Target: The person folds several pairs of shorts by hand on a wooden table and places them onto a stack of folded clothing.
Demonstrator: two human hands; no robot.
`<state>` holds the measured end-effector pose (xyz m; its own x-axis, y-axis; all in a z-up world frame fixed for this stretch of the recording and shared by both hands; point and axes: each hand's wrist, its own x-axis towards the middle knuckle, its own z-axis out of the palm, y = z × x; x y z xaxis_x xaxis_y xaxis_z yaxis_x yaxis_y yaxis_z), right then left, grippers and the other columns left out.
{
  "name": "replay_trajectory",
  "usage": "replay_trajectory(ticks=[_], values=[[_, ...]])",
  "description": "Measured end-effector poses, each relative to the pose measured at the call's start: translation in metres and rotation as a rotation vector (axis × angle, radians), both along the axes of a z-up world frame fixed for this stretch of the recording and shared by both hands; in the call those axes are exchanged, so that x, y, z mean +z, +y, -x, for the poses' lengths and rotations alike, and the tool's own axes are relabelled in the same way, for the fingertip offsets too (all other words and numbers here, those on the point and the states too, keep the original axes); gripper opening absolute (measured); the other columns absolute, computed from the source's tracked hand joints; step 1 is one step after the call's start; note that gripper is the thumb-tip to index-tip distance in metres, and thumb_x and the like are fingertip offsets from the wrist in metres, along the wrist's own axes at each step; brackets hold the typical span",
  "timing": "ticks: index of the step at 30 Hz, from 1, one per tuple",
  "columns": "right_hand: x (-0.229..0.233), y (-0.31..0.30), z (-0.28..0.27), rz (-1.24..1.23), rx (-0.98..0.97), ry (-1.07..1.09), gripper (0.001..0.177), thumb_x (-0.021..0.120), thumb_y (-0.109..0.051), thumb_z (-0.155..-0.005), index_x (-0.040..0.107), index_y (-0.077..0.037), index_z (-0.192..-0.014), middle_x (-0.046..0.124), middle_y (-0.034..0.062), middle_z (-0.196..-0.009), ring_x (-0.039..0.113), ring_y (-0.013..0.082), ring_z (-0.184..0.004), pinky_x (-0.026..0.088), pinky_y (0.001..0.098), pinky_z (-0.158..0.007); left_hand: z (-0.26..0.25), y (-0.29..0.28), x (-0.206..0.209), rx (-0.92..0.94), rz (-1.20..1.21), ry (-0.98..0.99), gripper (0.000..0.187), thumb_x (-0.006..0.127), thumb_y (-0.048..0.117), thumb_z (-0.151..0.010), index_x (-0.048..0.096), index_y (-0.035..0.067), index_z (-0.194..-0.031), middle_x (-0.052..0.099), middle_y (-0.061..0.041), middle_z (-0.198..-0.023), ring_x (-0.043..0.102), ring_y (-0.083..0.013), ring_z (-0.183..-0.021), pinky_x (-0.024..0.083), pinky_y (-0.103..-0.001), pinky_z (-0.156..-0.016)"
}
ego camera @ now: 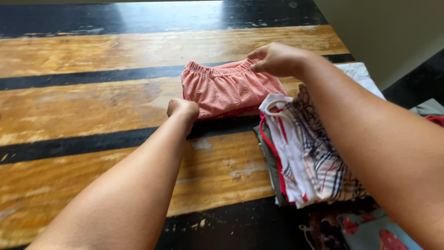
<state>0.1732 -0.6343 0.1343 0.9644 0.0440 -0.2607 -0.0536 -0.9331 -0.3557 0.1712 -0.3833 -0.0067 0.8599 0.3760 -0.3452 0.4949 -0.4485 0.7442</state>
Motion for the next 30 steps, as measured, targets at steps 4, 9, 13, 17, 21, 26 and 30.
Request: replay_trajectory(ticks=[4, 9, 13, 17, 21, 26, 30], values=[[-0.025, 0.062, 0.024, -0.029, 0.044, 0.019, 0.056, 0.065, -0.036, -0.094, 0.054, -0.023, -0.148, 0.059, 0.0075, -0.146, 0.057, 0.0271, -0.133, 0.04, 0.0416, -0.114, 0.03, 0.056, -0.006, 0.033, 0.022, -0.013, 0.044, 0.085, 0.021, -0.077, 0.067, 0.002, -0.112, 0.068, -0.017, -0.1, 0.064, -0.0271, -0.08, 0.052, -0.04, -0.067], [-0.087, 0.105, 0.066, -0.01, 0.183, -0.202, 0.066, 0.074, -0.037, -0.088, 0.054, -0.016, -0.147, 0.035, 0.0172, -0.161, 0.033, 0.0337, -0.15, 0.032, 0.0427, -0.119, 0.068, 0.149, -0.016, -0.079, 0.036, 0.007, 0.034, 0.084, 0.015, -0.077, 0.073, 0.002, -0.106, 0.073, -0.015, -0.088, 0.068, -0.0248, -0.068, 0.054, -0.038, -0.059], [-0.106, 0.156, 0.113, -0.039, 0.054, -0.208, 0.073, 0.072, -0.048, -0.091, 0.048, -0.014, -0.15, 0.02, 0.0182, -0.165, 0.018, 0.0355, -0.153, 0.023, 0.0444, -0.12, 0.097, 0.209, -0.026, -0.267, -0.097, 0.057, 0.036, 0.088, 0.014, -0.074, 0.075, 0.004, -0.106, 0.075, -0.012, -0.085, 0.069, -0.0225, -0.063, 0.054, -0.036, -0.056], [-0.126, 0.192, 0.154, -0.096, -0.158, -0.265, 0.072, 0.068, -0.048, -0.087, 0.048, -0.018, -0.149, 0.022, 0.0119, -0.167, 0.025, 0.0307, -0.153, 0.024, 0.0465, -0.118, 0.128, 0.247, -0.037, -0.367, 0.178, 0.106, 0.042, 0.082, 0.0, -0.074, 0.073, 0.006, -0.114, 0.075, -0.013, -0.084, 0.066, -0.0239, -0.062, 0.051, -0.04, -0.049], [-0.143, 0.195, 0.191, -0.078, -0.237, -0.301, 0.071, 0.066, -0.045, -0.084, 0.05, -0.021, -0.149, 0.025, 0.0066, -0.172, 0.041, 0.0312, -0.146, 0.036, 0.038, -0.118, 0.163, 0.254, -0.04, -0.41, 0.323, 0.094, 0.038, 0.082, 0.001, -0.076, 0.074, 0.002, -0.114, 0.076, -0.011, -0.084, 0.07, -0.0209, -0.063, 0.056, -0.036, -0.049], [-0.143, 0.2, 0.252, 0.0, -0.417, -0.307, 0.07, 0.067, -0.043, -0.084, 0.049, -0.03, -0.151, 0.027, 0.0097, -0.167, 0.034, 0.035, -0.148, 0.031, 0.0516, -0.117, 0.205, 0.243, -0.031, -0.477, 0.311, 0.083, 0.038, 0.086, 0.009, -0.075, 0.073, 0.002, -0.11, 0.077, -0.01, -0.084, 0.071, -0.0189, -0.062, 0.059, -0.032, -0.046], [-0.149, 0.199, 0.282, 0.068, -0.622, -0.298, 0.064, 0.068, -0.04, -0.084, 0.053, -0.034, -0.147, 0.032, 0.0033, -0.165, 0.032, 0.0307, -0.148, 0.021, 0.0619, -0.118, 0.22, 0.245, -0.014, -0.742, 0.203, 0.161, 0.041, 0.088, 0.024, -0.077, 0.075, 0.0, -0.107, 0.077, -0.02, -0.089, 0.066, -0.0245, -0.066, 0.052, -0.037, -0.053]])
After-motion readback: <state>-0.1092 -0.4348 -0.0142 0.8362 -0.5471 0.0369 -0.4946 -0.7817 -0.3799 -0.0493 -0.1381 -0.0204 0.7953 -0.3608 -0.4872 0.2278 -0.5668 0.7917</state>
